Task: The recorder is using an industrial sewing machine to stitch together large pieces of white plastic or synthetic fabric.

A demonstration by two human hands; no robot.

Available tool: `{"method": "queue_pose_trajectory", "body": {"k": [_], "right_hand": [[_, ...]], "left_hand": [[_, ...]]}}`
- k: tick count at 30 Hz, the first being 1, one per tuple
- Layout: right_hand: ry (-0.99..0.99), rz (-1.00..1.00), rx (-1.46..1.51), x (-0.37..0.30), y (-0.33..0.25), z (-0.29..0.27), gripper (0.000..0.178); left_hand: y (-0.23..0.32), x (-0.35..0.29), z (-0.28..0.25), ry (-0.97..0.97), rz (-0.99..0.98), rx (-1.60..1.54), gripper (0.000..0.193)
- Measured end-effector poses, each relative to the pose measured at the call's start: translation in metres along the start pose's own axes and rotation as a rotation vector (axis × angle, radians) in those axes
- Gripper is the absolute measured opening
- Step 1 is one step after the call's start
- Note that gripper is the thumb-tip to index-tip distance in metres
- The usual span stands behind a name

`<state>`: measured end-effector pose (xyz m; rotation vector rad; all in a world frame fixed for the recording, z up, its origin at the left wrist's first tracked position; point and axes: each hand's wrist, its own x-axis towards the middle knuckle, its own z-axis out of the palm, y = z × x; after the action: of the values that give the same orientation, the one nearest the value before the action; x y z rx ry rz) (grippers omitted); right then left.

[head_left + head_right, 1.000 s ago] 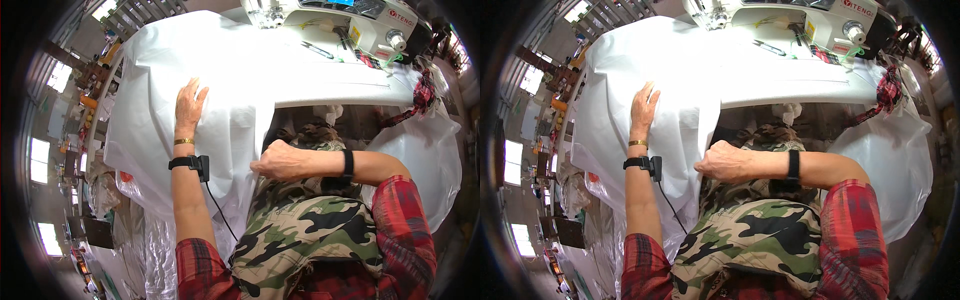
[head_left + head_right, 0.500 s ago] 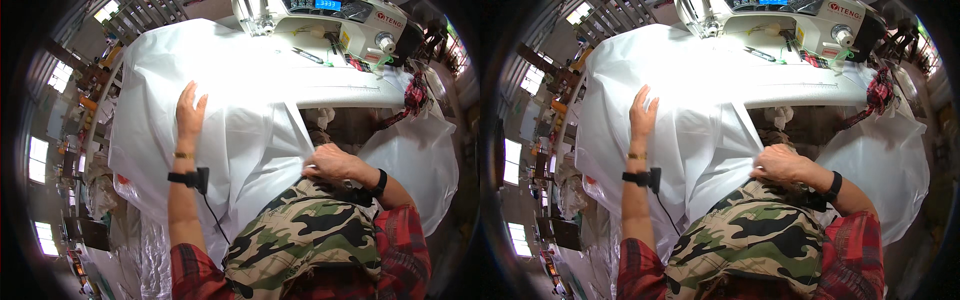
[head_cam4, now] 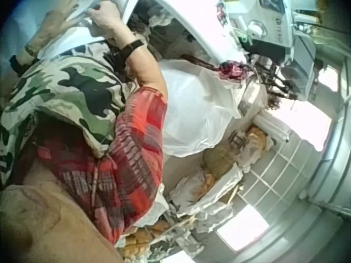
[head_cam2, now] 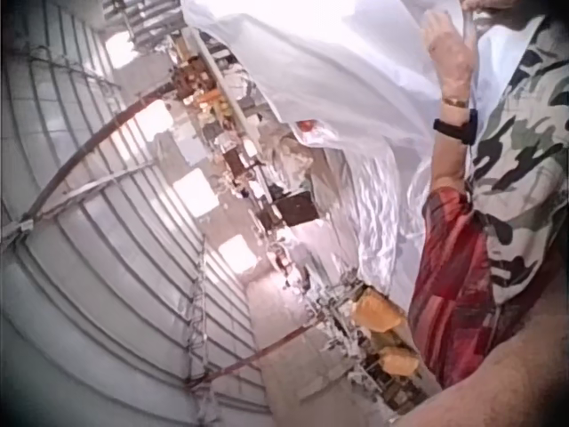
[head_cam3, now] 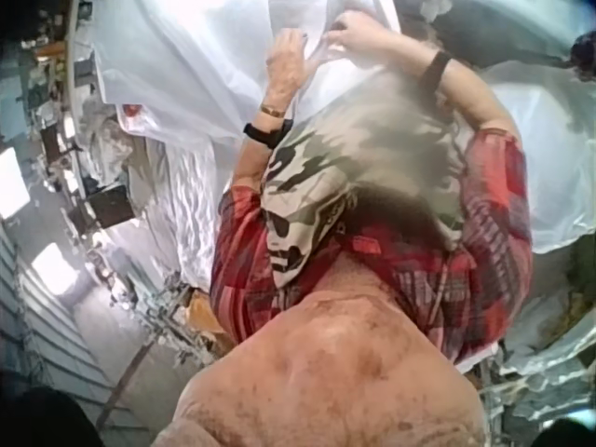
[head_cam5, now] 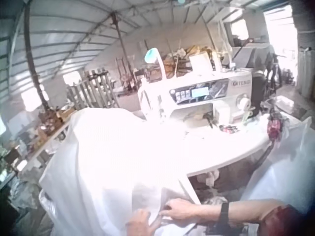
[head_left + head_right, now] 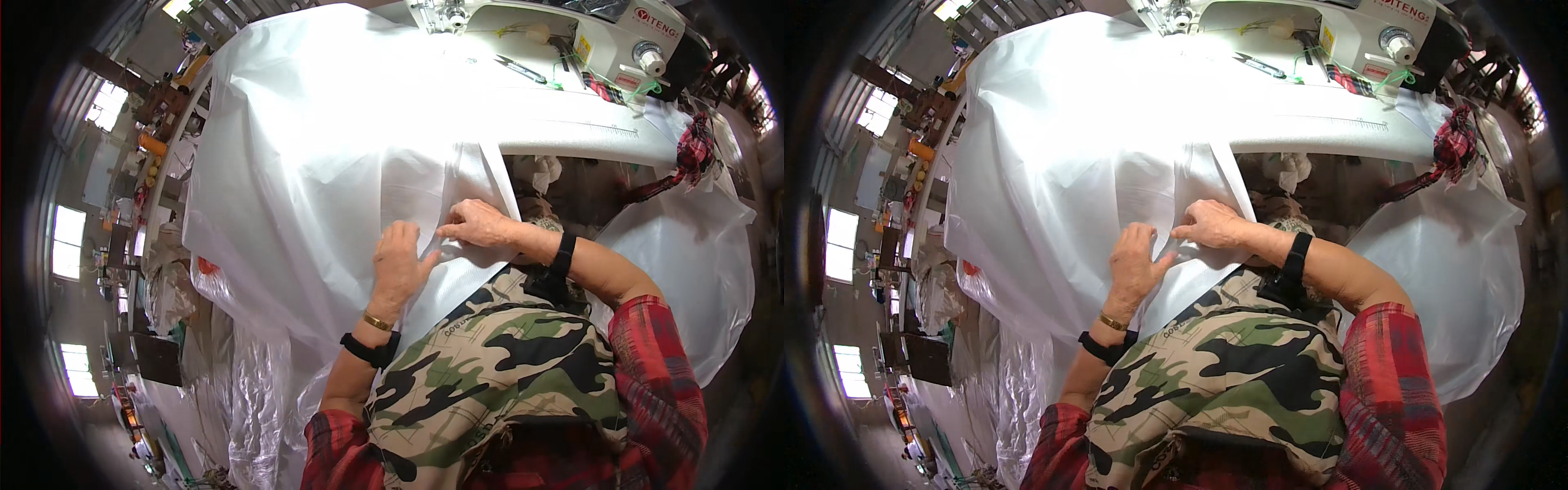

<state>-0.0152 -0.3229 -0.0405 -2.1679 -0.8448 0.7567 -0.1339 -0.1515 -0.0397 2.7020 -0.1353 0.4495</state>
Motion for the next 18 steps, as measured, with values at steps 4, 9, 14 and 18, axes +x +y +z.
{"method": "queue_pose_trajectory", "body": {"k": [4,9,14,18], "right_hand": [[-0.013,0.042,0.330,0.006,0.002,0.009,0.026],[-0.196,-0.165,0.435,0.000,0.014,0.005,0.023],[-0.373,-0.316,0.772,-0.025,-0.009,0.009,0.028],[-0.070,-0.246,0.233,-0.033,-0.029,-0.001,0.023]], "left_hand": [[-0.020,-0.014,0.014,0.037,-0.028,0.055,0.028],[-0.040,-0.020,-0.028,-0.156,-0.306,-0.664,0.016],[-0.015,-0.022,-0.088,-0.285,-0.431,-1.317,0.012],[-0.022,-0.012,-0.110,-0.338,-0.394,-1.188,0.012]]}}
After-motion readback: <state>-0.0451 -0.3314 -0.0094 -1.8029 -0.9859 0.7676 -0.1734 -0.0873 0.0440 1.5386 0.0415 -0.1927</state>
